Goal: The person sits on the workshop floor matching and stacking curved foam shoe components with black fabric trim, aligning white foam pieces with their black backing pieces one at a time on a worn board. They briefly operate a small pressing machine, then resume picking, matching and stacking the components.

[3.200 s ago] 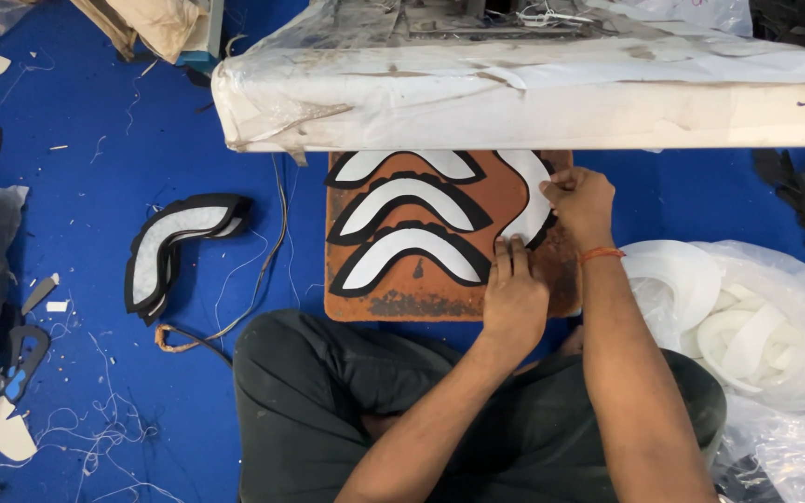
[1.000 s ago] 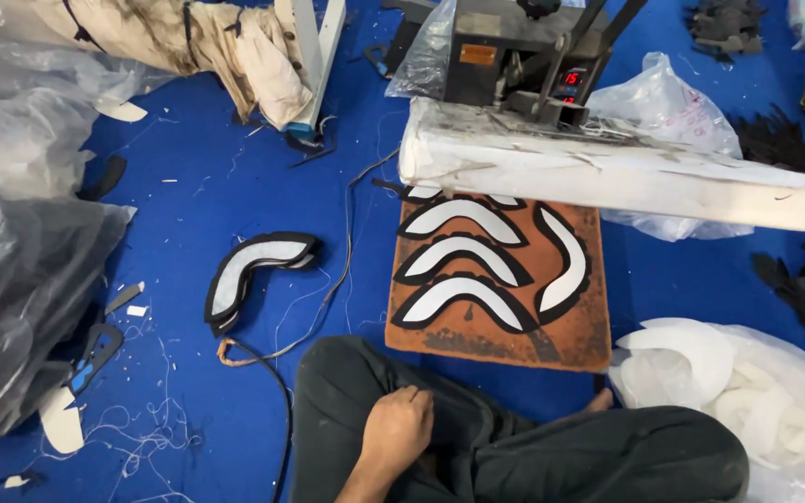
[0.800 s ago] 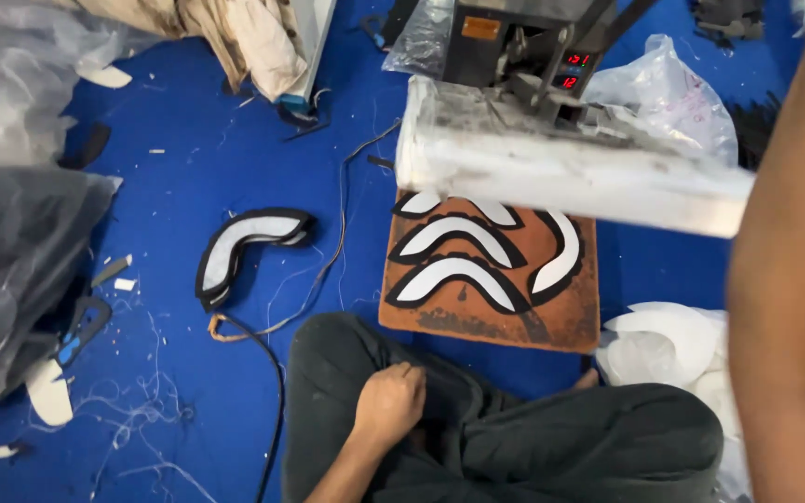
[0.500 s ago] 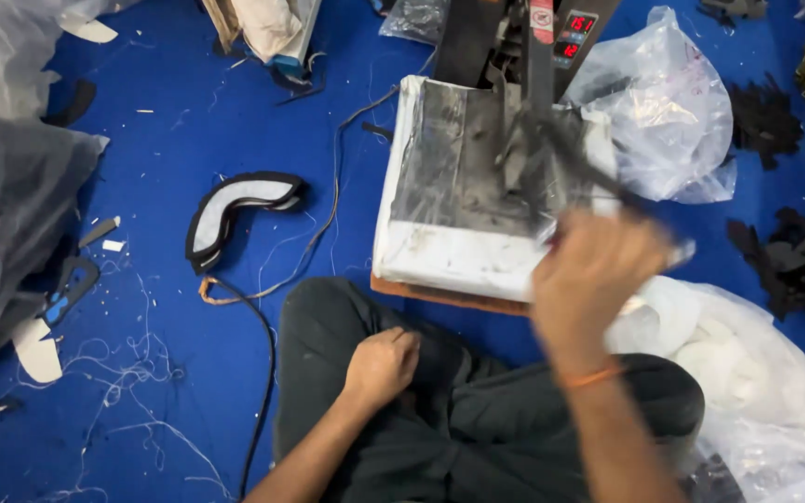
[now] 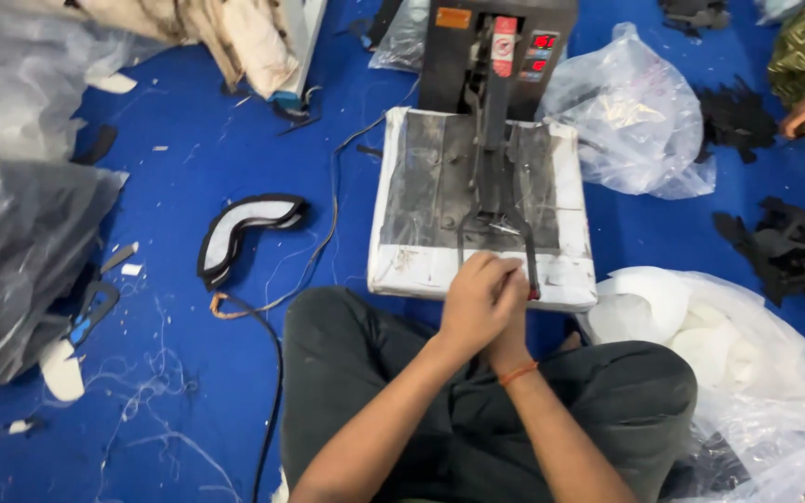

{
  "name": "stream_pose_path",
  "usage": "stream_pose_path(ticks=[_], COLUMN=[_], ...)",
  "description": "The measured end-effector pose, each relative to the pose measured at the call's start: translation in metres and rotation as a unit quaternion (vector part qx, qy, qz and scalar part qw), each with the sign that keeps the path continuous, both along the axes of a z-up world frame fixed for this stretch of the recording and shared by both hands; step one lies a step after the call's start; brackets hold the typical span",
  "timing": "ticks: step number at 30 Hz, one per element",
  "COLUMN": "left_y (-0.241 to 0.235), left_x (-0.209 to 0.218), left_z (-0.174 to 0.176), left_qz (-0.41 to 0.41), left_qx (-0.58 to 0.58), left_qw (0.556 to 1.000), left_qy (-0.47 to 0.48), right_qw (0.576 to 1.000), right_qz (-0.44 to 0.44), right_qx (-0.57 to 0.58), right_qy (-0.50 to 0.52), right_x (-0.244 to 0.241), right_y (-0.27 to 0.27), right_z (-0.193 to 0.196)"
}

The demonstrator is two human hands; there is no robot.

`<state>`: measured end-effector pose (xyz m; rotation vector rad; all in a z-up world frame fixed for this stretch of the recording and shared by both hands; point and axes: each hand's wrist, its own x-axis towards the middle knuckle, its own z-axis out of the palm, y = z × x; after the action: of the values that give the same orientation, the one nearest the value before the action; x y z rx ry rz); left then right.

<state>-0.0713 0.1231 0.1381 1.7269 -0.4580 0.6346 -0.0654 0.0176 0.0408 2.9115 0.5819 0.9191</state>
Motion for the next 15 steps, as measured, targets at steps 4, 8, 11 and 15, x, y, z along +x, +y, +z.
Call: stream_pose_path(ticks=[4, 8, 11, 15], left_y=[-0.044, -0.043, -0.04, -0.04], left_x=[0.029, 0.029, 0.035, 0.046], left_z=[-0.036, -0.042, -0.035, -0.036], left_qz=[0.078, 0.017, 0.034, 0.034], left_qx=[0.303, 0.335, 0.395, 0.473], left_qw=[0.95, 0.942, 0.918, 0.878], left_qy=[-0.008, 0.028, 0.003, 0.069], right_qw=[0.891, 0.897, 0.992, 0.971], right_qz=[0.102, -0.196, -0.002, 0.046], right_qx=[0.336, 0.054, 0.107, 0.216], right_qy=[0.289, 0.392, 0.073, 0.096], right_x=[0.023, 0.003, -0.008, -0.006], right_y=[-0.024, 0.004, -0.007, -0.001], right_z=[-0.126, -0.016, -0.018, -0.028])
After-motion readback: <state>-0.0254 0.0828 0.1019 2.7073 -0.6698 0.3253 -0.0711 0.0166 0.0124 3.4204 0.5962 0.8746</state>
